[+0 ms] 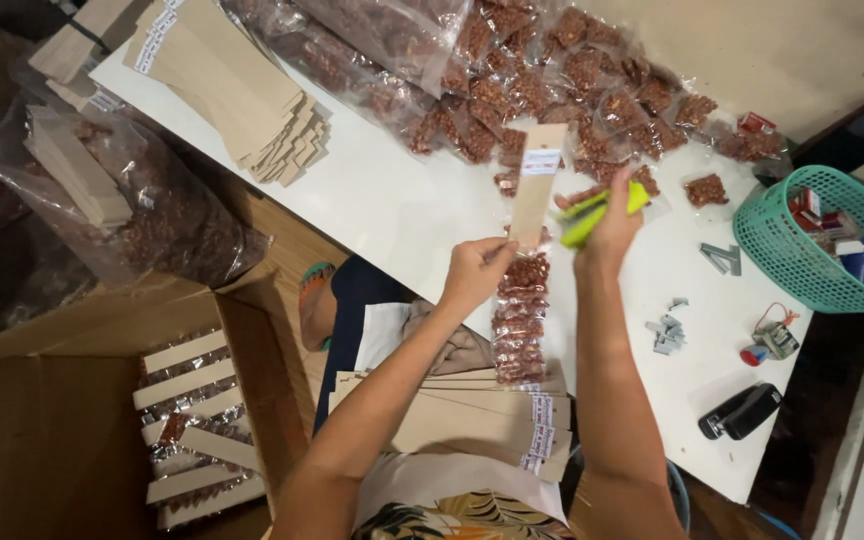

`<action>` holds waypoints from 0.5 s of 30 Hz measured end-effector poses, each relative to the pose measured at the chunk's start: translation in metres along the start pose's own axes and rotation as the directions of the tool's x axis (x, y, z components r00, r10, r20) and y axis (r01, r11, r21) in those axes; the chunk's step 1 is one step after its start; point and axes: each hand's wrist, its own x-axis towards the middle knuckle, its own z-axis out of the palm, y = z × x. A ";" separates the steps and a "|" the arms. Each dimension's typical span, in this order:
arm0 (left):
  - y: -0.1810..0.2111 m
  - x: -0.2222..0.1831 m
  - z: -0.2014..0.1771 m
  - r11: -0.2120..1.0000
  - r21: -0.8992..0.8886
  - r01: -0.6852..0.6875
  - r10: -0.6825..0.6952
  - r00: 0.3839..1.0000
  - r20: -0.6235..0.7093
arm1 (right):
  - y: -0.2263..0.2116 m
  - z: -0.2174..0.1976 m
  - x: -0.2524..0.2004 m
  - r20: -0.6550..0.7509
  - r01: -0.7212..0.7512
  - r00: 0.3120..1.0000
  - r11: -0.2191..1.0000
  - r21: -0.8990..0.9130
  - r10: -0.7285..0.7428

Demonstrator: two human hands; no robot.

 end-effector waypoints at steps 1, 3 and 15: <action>0.007 -0.003 0.000 0.999 0.017 -0.031 0.031 0.999 0.012 | 0.006 0.007 0.004 -0.040 -0.020 0.999 0.999 0.031 0.022; 0.015 -0.006 0.001 0.997 0.034 -0.072 0.071 0.997 0.025 | 0.007 0.021 0.001 -0.079 -0.032 0.996 0.997 0.068 0.037; 0.012 -0.013 0.004 0.974 0.211 -0.078 0.103 0.989 -0.106 | -0.015 0.067 -0.046 -0.051 -0.011 0.999 0.990 -0.144 0.003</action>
